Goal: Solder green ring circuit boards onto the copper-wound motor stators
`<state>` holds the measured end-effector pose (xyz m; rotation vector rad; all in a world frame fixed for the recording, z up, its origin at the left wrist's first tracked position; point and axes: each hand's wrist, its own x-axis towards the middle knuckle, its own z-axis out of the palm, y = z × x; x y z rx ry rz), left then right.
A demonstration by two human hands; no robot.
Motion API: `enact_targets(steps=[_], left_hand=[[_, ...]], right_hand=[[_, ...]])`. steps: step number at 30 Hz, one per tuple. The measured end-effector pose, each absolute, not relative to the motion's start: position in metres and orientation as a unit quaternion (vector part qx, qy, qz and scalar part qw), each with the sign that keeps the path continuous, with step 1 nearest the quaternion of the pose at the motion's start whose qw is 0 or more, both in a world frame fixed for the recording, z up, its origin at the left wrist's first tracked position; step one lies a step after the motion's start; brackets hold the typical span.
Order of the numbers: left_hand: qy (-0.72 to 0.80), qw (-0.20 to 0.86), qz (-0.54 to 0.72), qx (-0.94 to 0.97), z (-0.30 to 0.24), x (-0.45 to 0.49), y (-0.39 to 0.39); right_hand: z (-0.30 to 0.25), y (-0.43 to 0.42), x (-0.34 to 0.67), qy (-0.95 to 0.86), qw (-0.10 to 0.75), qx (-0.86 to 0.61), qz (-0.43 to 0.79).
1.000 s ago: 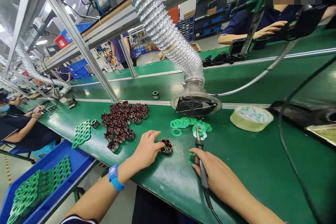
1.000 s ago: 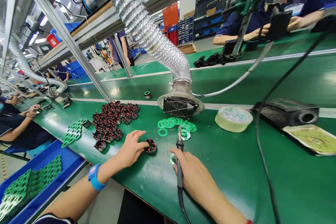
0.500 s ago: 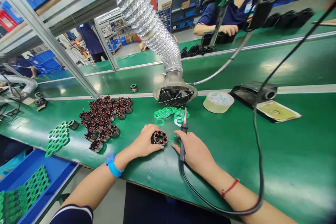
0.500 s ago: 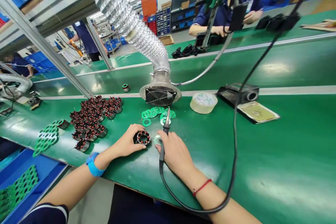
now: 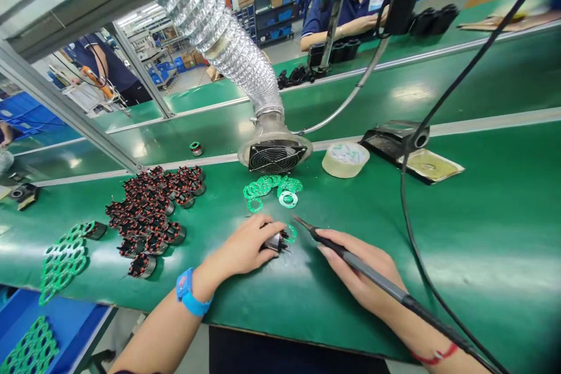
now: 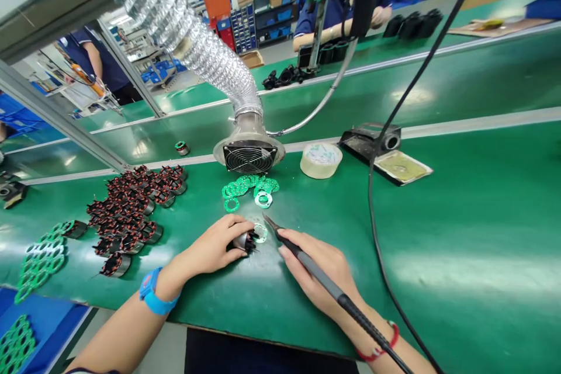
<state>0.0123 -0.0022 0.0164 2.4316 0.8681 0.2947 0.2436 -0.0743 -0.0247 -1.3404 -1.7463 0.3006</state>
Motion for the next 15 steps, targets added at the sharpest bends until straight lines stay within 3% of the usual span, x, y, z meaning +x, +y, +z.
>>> enact_targets(steps=[4,15], left_hand=[[0.345,0.316,0.138,0.873,0.01,0.004,0.002],[0.374,0.296,0.152,0.866,0.01,0.007,0.003]], right_hand=[[-0.019,-0.072,0.244,-0.673,0.461,-0.549,0.181],[-0.012,-0.07,0.246,-0.666,0.439,-0.545,0.258]])
